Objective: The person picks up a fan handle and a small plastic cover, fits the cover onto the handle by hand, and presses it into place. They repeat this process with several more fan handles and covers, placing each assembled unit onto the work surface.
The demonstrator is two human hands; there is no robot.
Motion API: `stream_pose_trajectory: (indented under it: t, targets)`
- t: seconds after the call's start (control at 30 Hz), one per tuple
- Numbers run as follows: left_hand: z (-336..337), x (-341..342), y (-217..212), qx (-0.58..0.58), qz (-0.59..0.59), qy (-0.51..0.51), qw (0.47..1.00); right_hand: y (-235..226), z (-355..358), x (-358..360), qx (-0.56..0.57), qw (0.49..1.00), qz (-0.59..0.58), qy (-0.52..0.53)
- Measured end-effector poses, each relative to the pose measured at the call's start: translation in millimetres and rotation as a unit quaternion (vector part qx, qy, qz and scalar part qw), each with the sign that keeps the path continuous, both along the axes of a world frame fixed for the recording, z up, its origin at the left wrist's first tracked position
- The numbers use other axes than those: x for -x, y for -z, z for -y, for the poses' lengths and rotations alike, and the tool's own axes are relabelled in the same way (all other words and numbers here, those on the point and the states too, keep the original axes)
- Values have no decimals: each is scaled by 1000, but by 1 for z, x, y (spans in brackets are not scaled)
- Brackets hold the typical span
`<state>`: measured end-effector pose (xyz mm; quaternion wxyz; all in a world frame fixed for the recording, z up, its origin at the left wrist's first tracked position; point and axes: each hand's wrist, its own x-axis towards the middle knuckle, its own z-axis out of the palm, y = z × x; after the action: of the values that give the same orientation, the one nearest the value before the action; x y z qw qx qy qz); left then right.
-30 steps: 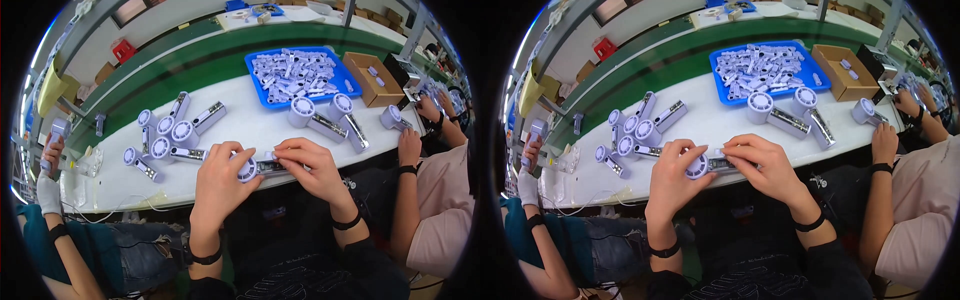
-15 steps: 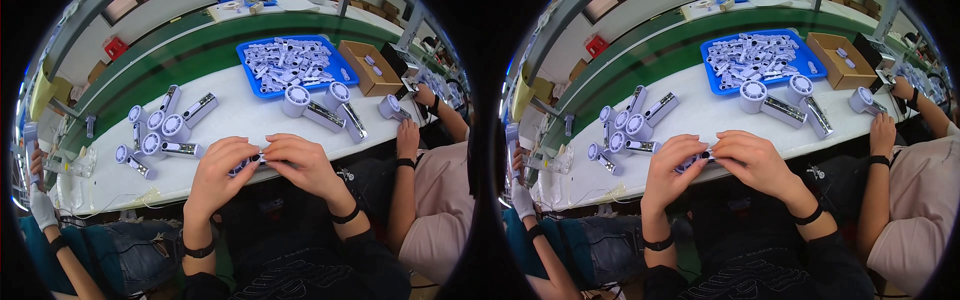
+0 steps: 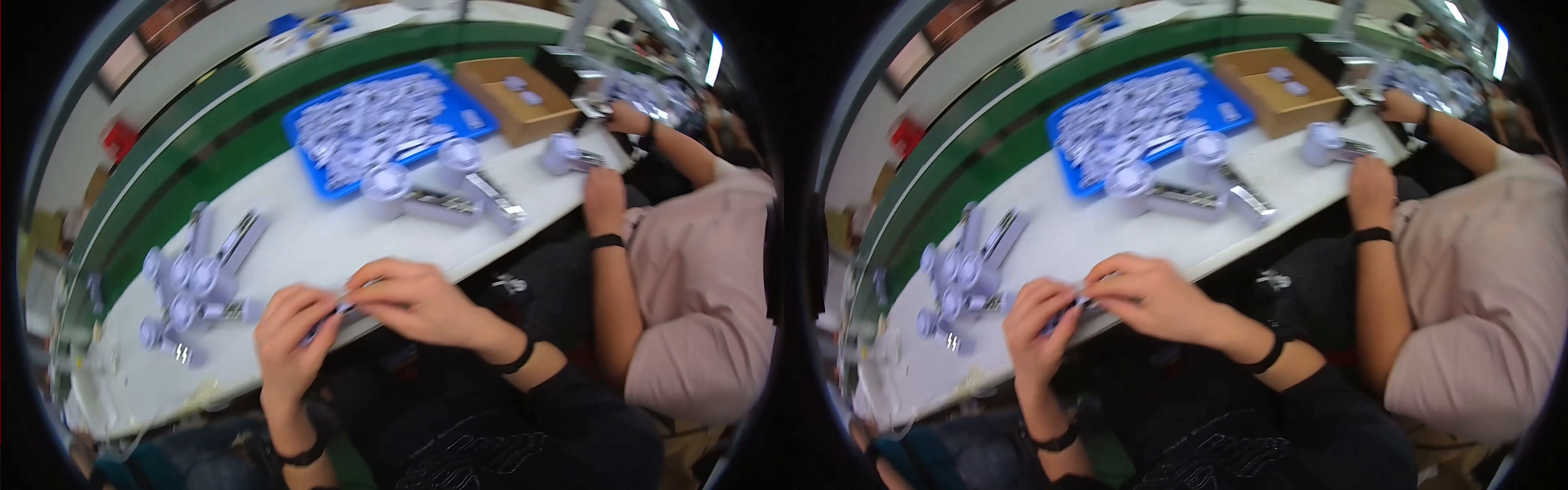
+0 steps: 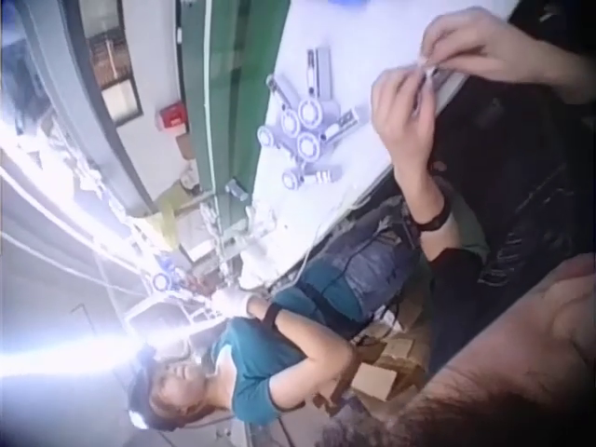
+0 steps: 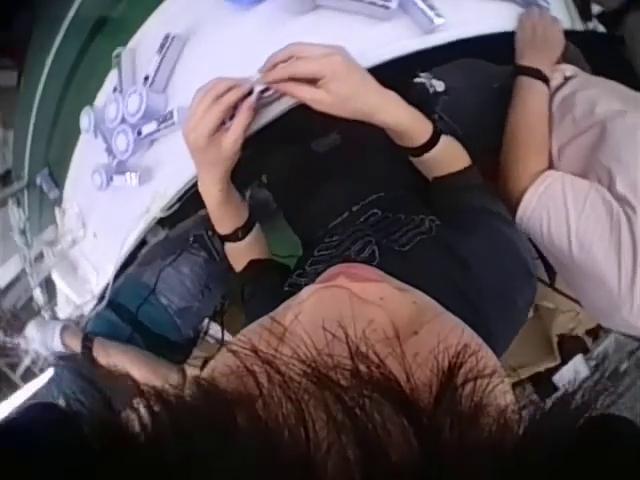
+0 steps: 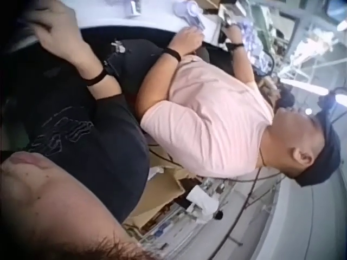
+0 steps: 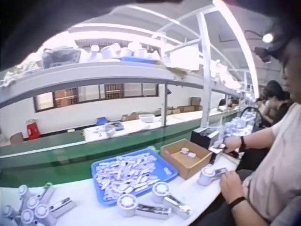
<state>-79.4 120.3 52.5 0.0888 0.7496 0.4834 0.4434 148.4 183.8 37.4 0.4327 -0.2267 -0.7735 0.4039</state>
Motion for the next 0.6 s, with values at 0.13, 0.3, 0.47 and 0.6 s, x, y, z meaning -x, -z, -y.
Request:
stream_pose_trajectory:
  t: [0.13,0.3,0.47,0.6]
  targets:
    - [1,-3,-1,25,15,1,1000,13,-6,0,-9,999,-29,-12]
    - [0,-7,-1,22,9,9,1000,19,-9,-6,-6,999,-31,-20]
    - [0,-4,2,31,16,1,999,23,-10,-3,-68,996,-48,-24]
    - [-2,-3,6,26,16,2,1000,26,-9,0,-96,994,-57,-12]
